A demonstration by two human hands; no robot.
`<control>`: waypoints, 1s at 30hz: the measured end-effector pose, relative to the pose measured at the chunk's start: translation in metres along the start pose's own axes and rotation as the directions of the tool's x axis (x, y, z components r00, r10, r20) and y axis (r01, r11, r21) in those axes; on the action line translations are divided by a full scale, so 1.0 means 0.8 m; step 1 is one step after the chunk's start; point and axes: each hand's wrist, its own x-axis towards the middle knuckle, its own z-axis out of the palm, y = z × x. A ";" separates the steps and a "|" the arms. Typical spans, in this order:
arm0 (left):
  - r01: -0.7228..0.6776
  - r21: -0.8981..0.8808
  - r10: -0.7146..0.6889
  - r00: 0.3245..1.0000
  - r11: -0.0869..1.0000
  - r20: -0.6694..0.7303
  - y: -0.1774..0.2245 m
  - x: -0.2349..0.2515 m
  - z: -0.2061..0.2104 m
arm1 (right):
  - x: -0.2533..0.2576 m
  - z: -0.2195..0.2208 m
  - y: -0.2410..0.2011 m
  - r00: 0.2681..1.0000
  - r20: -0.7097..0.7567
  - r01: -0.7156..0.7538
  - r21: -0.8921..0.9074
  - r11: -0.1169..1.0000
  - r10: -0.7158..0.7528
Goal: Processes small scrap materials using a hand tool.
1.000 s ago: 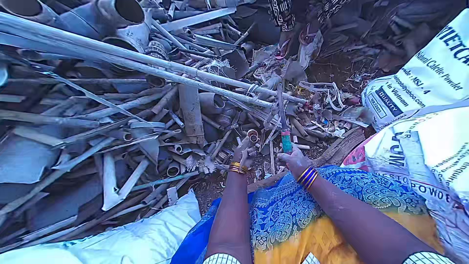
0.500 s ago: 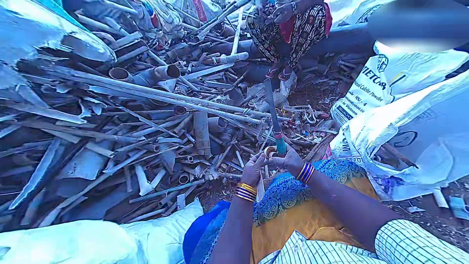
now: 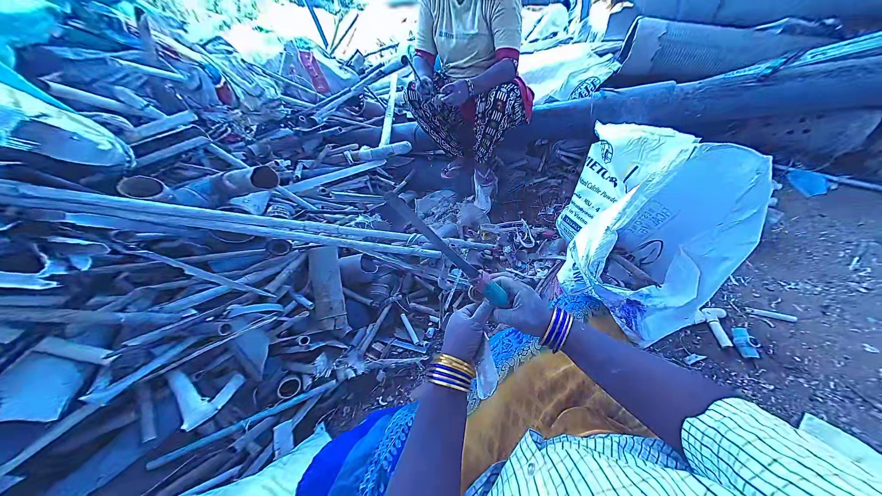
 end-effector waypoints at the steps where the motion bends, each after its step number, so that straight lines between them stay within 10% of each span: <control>1: -0.018 -0.004 0.018 1.000 1.000 -0.005 -0.002 -0.002 -0.001 | -0.001 0.001 -0.004 1.000 0.018 0.012 -0.033 0.999 -0.011; 6: -0.122 -0.149 0.125 0.992 0.981 0.009 0.001 -0.027 -0.002 | -0.028 -0.013 -0.035 0.986 -0.145 0.072 -0.051 0.996 -0.079; 10: -0.141 -0.249 0.183 0.972 0.958 0.151 -0.003 -0.028 -0.008 | -0.061 -0.042 -0.062 0.818 -0.482 0.239 -0.209 0.948 -0.313; 15: -0.081 -0.330 0.220 0.886 0.940 0.409 0.020 -0.039 0.042 | -0.084 -0.049 -0.065 0.800 -0.569 0.183 -0.071 0.981 -0.190; 21: -0.020 -0.389 0.073 0.990 0.921 0.122 0.022 -0.024 0.041 | -0.096 -0.131 -0.074 0.442 -0.740 0.000 -0.565 0.825 -0.507; 25: -0.022 -0.439 -0.076 0.976 0.898 -0.203 -0.001 -0.004 0.021 | -0.107 -0.187 -0.085 0.481 -0.773 -0.265 -0.578 0.772 -0.413; 30: -0.122 -0.541 -0.151 0.889 0.832 -0.432 -0.018 0.013 0.019 | -0.098 -0.098 -0.062 0.788 -0.593 0.080 -0.169 0.982 -0.166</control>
